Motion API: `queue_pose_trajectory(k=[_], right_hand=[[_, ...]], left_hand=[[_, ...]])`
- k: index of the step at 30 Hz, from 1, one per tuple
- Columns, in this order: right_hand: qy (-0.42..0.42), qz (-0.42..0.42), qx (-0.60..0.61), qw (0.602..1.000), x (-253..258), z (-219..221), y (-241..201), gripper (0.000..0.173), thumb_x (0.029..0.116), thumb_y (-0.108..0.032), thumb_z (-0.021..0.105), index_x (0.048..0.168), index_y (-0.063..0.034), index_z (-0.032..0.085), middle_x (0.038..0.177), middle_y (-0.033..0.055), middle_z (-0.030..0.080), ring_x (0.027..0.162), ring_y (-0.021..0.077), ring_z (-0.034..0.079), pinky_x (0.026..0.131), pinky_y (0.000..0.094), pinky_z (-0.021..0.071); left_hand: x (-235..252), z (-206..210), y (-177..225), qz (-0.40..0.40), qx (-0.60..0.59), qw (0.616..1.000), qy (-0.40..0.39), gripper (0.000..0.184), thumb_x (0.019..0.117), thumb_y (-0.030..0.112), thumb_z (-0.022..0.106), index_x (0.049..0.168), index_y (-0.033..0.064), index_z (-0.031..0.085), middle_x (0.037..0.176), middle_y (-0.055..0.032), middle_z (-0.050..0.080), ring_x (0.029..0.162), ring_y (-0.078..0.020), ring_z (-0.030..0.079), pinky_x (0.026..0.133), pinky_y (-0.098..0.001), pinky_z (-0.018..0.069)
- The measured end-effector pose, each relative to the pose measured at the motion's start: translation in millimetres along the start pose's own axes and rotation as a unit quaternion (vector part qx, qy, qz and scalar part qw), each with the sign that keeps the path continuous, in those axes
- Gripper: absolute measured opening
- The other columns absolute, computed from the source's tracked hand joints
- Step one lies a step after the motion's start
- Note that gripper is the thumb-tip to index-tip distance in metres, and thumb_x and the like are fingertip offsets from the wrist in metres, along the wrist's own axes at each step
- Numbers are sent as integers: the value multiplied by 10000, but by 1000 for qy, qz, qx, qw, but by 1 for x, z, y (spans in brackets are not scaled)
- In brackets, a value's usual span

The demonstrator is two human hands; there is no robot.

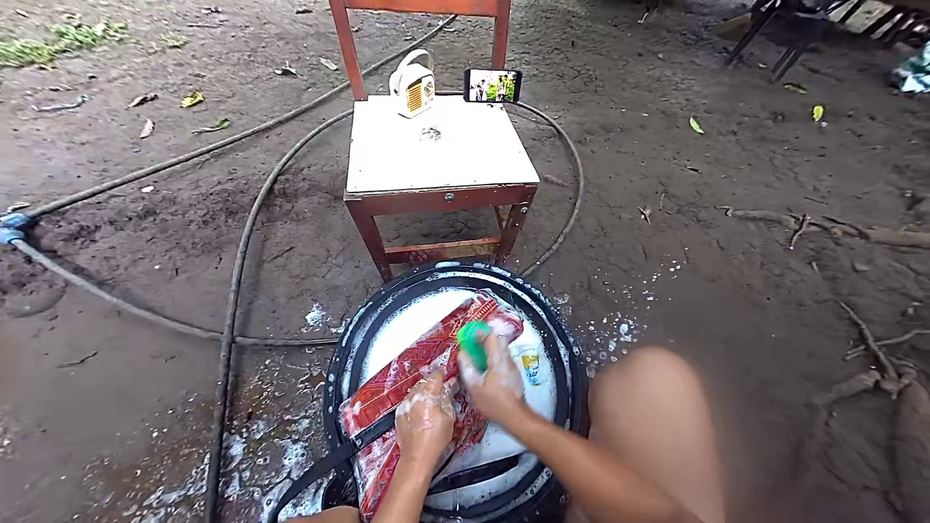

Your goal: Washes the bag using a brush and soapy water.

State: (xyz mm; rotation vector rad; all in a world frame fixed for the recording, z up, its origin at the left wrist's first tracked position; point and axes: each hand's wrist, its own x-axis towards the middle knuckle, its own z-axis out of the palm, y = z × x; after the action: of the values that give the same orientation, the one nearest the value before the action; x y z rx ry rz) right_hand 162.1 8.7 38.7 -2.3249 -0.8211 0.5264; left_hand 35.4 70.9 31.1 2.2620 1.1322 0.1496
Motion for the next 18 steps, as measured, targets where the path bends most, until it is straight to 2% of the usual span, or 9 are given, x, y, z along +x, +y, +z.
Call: queue_pose_trajectory(k=[2, 6, 8, 11, 13, 15, 16, 18], right_hand=[[4, -27, 8, 1000, -10, 3, 4, 570, 995, -393, 594, 1430, -26, 570, 1359, 257, 600, 1227, 368, 623, 1030, 504, 514], [75, 101, 6, 992, 40, -24, 38, 546, 1036, -392, 551, 1452, -40, 511, 1372, 242, 599, 1260, 386, 605, 1047, 566, 483], [59, 78, 36, 995, 17, -10, 22, 542, 1027, -360, 584, 1452, -37, 493, 1359, 235, 605, 1228, 375, 623, 1026, 562, 502], [15, -5, 63, 998, -18, 8, 1, 545, 985, -346, 637, 1401, -1, 571, 1302, 234, 644, 1186, 345, 649, 1019, 509, 518], [17, 36, 63, 997, 7, -1, 25, 534, 1013, -356, 607, 1410, -5, 536, 1308, 250, 628, 1195, 386, 633, 1011, 571, 505], [81, 103, 69, 989, 38, -15, 50, 547, 1043, -380, 551, 1453, -28, 466, 1318, 268, 611, 1186, 435, 626, 969, 634, 506], [100, 120, 74, 985, 41, -18, 50, 559, 1051, -389, 539, 1477, -41, 438, 1340, 265, 599, 1202, 438, 618, 976, 636, 499], [71, 81, 83, 991, 15, -12, 26, 563, 1042, -359, 550, 1480, -23, 438, 1359, 250, 599, 1221, 400, 619, 1002, 588, 510]], left_hand=[[-2, -2, -1, 0, -3, 1000, 13, 369, 1059, 151, 500, 1385, 43, 635, 1313, -217, 676, 1242, -398, 636, 1058, -592, 465], [-5, 3, 5, 19, -3, 1000, -10, 387, 1061, 176, 497, 1407, 56, 618, 1356, -207, 653, 1272, -385, 617, 1077, -572, 454], [-6, 5, 6, 14, -2, 1000, -24, 391, 1078, 196, 471, 1417, 58, 609, 1353, -206, 654, 1266, -389, 619, 1070, -573, 457], [-2, 8, 4, 29, -16, 999, 27, 356, 1045, 152, 490, 1322, 19, 671, 1237, -228, 705, 1171, -408, 671, 1004, -600, 492], [-3, 5, 1, 32, -22, 999, 24, 361, 1070, 192, 497, 1337, 10, 660, 1267, -231, 693, 1206, -401, 657, 1045, -588, 472], [-3, 8, 1, 41, -20, 999, 20, 361, 1069, 205, 510, 1347, 31, 662, 1293, -211, 689, 1224, -383, 652, 1061, -571, 469], [-4, 10, 3, 44, -15, 999, 17, 362, 1069, 209, 511, 1350, 37, 661, 1298, -207, 687, 1228, -382, 650, 1059, -572, 470], [-3, 11, 5, 43, -10, 999, 16, 362, 1070, 198, 503, 1351, 29, 657, 1290, -216, 687, 1222, -392, 650, 1050, -583, 472]])
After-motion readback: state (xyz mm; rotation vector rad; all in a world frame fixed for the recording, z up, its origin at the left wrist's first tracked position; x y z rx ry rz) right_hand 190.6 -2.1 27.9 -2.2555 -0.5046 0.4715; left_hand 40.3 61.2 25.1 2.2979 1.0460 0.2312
